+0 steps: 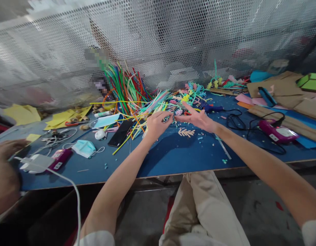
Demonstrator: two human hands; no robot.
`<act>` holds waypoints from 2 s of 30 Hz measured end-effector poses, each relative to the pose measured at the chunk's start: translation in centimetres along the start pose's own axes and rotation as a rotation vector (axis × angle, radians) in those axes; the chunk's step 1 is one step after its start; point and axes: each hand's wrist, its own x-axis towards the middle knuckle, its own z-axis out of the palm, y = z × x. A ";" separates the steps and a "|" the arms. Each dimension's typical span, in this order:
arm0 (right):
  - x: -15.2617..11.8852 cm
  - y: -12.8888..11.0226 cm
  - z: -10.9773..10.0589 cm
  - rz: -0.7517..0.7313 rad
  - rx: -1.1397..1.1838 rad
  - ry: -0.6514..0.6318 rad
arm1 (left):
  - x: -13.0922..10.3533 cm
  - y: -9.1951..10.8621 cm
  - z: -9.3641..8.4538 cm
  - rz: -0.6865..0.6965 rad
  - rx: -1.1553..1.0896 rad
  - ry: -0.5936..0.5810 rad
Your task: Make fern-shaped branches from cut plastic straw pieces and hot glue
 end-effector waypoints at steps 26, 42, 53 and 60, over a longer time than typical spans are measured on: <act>-0.5 0.7 -1.4 0.035 -0.341 -0.106 | 0.5 1.4 0.0 0.151 0.291 -0.390; -0.4 0.0 -3.0 0.103 -0.865 0.104 | -0.3 0.1 0.7 -0.176 0.152 -0.297; -2.1 1.0 -9.5 0.120 -1.189 0.214 | -0.8 -2.6 1.0 -0.297 0.053 -0.397; -1.7 1.8 -8.9 0.059 -1.225 0.086 | -0.6 -1.9 0.3 -0.299 0.122 -0.546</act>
